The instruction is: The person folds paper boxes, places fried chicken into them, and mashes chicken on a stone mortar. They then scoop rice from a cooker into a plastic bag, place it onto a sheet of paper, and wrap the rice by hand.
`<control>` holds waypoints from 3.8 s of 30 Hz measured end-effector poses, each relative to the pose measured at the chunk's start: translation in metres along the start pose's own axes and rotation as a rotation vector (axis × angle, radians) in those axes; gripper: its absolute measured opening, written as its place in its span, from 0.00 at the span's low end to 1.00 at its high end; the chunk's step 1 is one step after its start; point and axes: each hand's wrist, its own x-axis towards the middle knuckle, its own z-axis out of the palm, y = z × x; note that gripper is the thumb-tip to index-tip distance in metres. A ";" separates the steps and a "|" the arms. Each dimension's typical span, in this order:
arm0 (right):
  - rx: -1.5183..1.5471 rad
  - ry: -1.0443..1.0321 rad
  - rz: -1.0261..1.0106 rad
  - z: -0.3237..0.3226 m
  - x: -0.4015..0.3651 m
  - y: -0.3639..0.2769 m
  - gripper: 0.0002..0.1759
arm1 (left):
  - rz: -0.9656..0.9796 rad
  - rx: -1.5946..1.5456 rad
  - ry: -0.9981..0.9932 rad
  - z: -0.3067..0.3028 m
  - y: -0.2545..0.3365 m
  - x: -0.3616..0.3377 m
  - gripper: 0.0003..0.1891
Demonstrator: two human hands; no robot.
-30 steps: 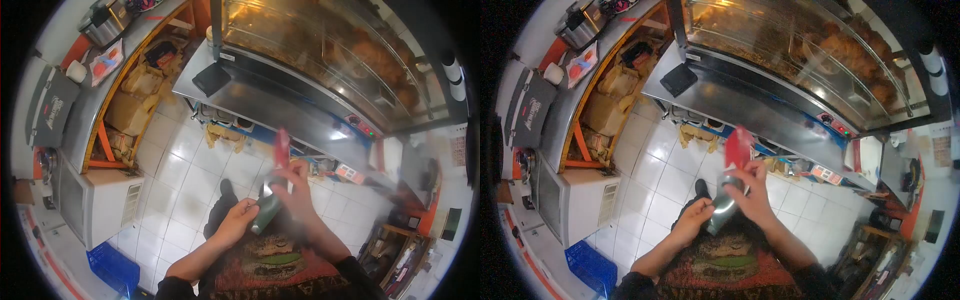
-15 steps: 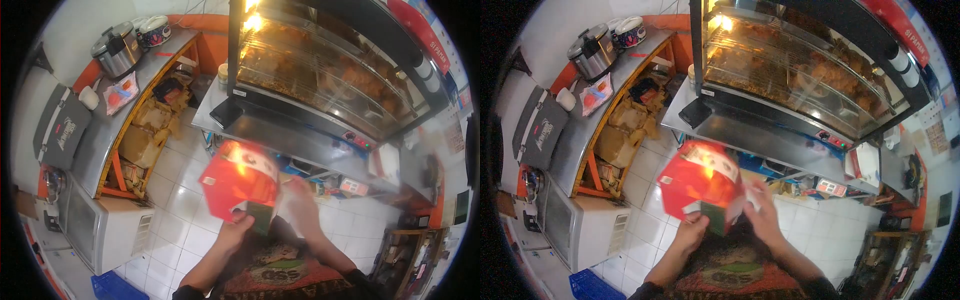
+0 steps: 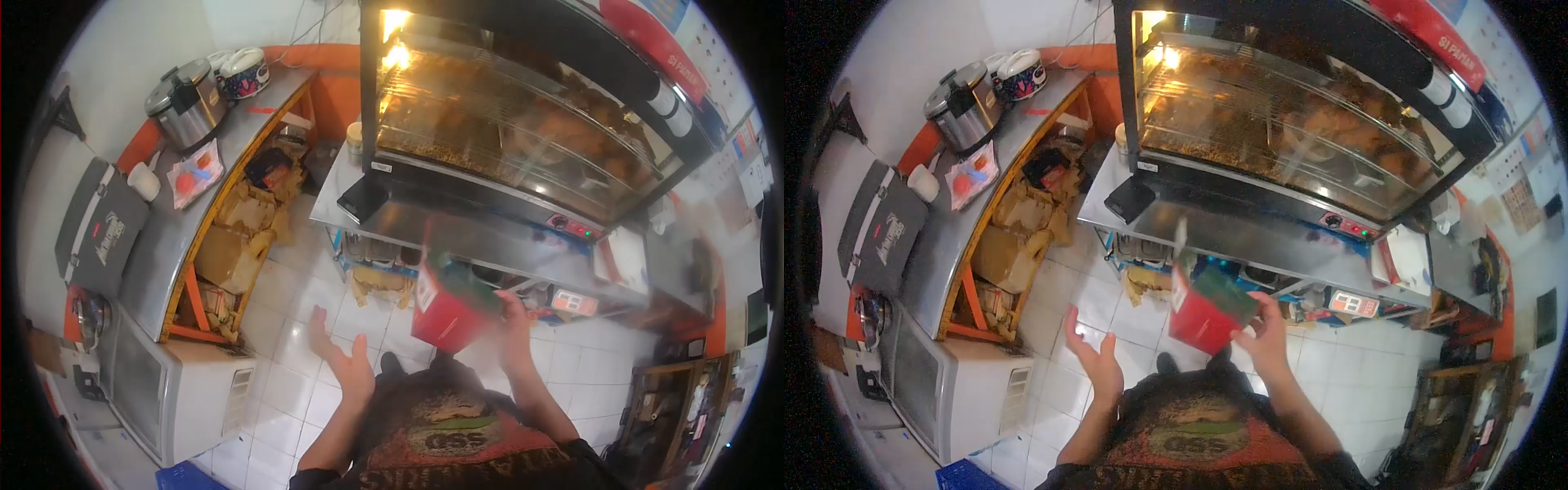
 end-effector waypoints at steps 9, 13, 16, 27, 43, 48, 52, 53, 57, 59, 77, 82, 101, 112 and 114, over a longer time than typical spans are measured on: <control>-0.782 -0.536 -0.566 0.056 0.006 -0.042 0.34 | -0.117 -0.038 -1.242 0.005 0.016 0.037 0.15; -0.532 -0.365 -0.678 0.064 -0.004 -0.053 0.31 | -0.466 -0.414 -0.979 -0.007 0.003 0.035 0.11; -0.276 -0.474 -0.589 0.078 -0.018 -0.034 0.21 | -0.714 -0.535 -0.793 0.000 -0.003 0.042 0.11; -0.371 -0.570 -0.877 0.095 -0.005 -0.053 0.23 | -0.972 -0.948 -0.664 0.017 0.038 0.057 0.15; -0.345 -0.376 -0.694 0.070 0.023 -0.038 0.05 | -0.628 -0.895 -0.537 0.048 0.053 0.024 0.14; -0.404 -0.162 -0.651 0.068 0.020 -0.029 0.06 | -0.726 -0.923 -0.553 0.066 0.035 0.006 0.15; -0.428 -0.080 -0.648 0.053 0.022 -0.007 0.06 | -0.878 -0.943 -0.655 0.077 0.031 -0.001 0.14; -0.429 -0.052 -0.644 0.049 0.022 -0.003 0.06 | -0.890 -0.929 -0.695 0.080 0.024 -0.003 0.15; -0.286 -0.060 -0.513 0.023 0.035 0.020 0.13 | -0.716 -0.677 -0.924 0.094 0.010 -0.003 0.22; -0.168 -0.002 -0.380 0.000 0.045 0.039 0.19 | -0.196 -0.133 -0.836 0.102 0.022 0.003 0.29; 0.233 0.756 0.110 -0.260 -0.041 0.086 0.16 | -0.240 0.371 -0.643 0.322 -0.208 0.138 0.16; 0.241 0.985 0.216 -0.358 -0.047 0.062 0.15 | -0.396 -0.165 -0.297 0.315 -0.139 0.071 0.23; -0.268 0.959 -0.228 -0.575 0.081 0.074 0.10 | 0.907 -0.064 -1.203 0.492 0.171 -0.280 0.18; -0.007 0.539 -0.328 -0.502 -0.021 -0.091 0.17 | -0.125 -0.035 -1.702 0.500 0.166 -0.282 0.20; -0.318 0.531 -0.297 -0.511 -0.010 -0.067 0.17 | -0.432 -0.157 -1.713 0.481 0.147 -0.278 0.20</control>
